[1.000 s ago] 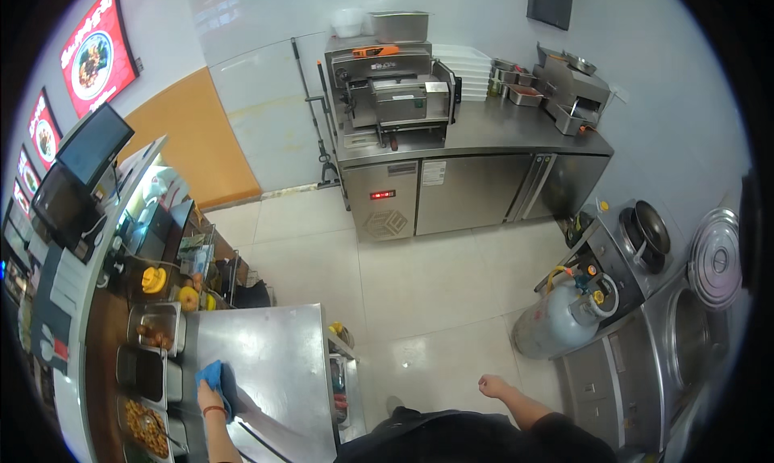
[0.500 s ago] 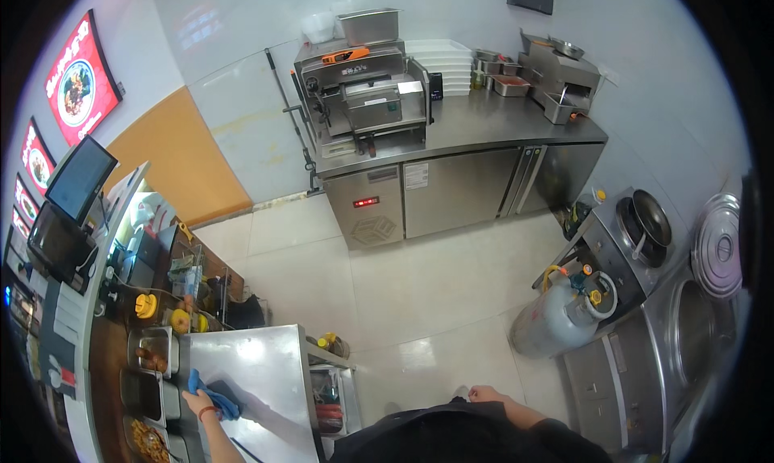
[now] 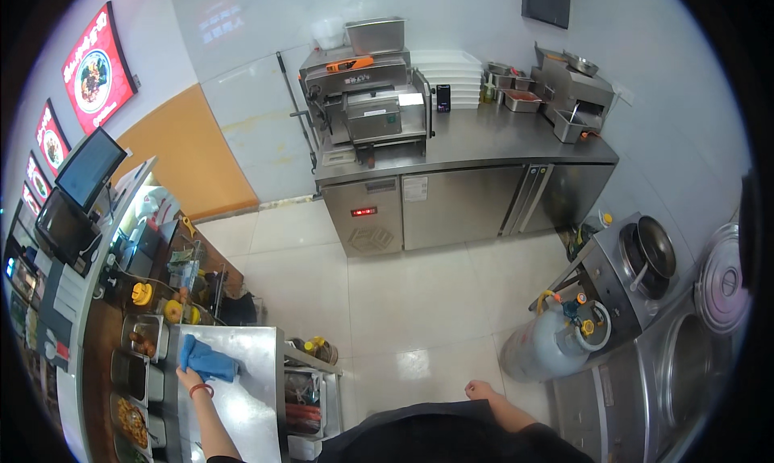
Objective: The person assembles a bowl of noodles by adding various sauces and toppings from metal containers using a ladle and chopsticks. The person then hands the completed bowl to a customer and cleans the counter.
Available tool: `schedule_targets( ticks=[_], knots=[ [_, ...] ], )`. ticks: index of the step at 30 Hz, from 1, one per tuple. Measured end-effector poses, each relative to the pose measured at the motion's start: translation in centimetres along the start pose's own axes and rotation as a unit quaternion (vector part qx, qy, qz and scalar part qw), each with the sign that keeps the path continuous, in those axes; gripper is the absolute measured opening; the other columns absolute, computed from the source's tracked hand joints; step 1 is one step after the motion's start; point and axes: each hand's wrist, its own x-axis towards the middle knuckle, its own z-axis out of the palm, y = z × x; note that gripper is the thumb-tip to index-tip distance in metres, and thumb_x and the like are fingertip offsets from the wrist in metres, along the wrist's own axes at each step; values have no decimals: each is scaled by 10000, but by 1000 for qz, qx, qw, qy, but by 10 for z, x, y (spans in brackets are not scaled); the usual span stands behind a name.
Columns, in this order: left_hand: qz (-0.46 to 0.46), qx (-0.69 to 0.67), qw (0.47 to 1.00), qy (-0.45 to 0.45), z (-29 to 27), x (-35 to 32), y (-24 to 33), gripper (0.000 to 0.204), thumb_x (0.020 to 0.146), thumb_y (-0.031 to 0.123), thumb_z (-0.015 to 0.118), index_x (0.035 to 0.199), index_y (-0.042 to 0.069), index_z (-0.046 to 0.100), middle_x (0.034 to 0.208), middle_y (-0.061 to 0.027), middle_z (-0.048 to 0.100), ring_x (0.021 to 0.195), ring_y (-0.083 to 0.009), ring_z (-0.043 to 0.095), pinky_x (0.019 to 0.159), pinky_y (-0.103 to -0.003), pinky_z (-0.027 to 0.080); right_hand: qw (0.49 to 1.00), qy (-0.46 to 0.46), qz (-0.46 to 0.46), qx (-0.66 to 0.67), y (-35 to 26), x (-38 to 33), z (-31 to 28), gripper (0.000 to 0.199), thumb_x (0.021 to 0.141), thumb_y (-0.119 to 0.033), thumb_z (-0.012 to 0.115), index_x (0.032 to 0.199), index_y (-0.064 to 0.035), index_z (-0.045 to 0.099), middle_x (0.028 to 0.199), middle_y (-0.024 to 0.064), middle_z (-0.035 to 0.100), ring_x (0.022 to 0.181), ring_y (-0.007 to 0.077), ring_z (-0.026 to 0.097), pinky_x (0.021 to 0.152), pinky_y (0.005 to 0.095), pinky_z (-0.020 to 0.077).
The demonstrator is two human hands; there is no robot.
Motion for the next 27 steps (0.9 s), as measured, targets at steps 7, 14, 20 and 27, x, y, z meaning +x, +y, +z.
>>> schedule_targets(
  ticks=[7, 14, 20, 27],
  knots=[
    [-12, 107, 983, 149, -36, 6, 4, 358, 735, 283, 463, 892, -38, 440, 833, -224, 501, 765, -338, 487, 674, -357, 376, 1000, -29, 5, -10, 8, 6, 7, 168, 648, -216, 488, 710, -75, 555, 672, 95, 564, 663, 213, 547, 619, 284, 428],
    [-44, 176, 959, 217, -65, 4, 6, 343, 701, 270, 497, 883, -17, 446, 831, -184, 519, 747, -306, 508, 643, -362, 393, 998, -55, 4, 11, 9, 6, 4, 191, 607, -230, 495, 694, -73, 560, 691, 112, 560, 683, 238, 537, 625, 292, 421],
    [-224, 168, 937, 207, -60, 0, 8, 233, 675, 112, 467, 899, 50, 467, 922, -197, 442, 773, -305, 490, 636, -362, 430, 999, -39, 21, 31, 12, 4, 1, 193, 583, -235, 506, 680, -78, 564, 696, 122, 557, 697, 255, 532, 629, 305, 418],
    [-158, 182, 953, 185, -26, -21, 27, 283, 641, 67, 488, 923, 73, 470, 923, -189, 463, 778, -305, 499, 678, -345, 425, 998, -7, 50, 43, 53, -3, -5, 185, 610, -229, 491, 671, -67, 556, 721, 131, 553, 720, 271, 525, 641, 324, 416]
  ],
)
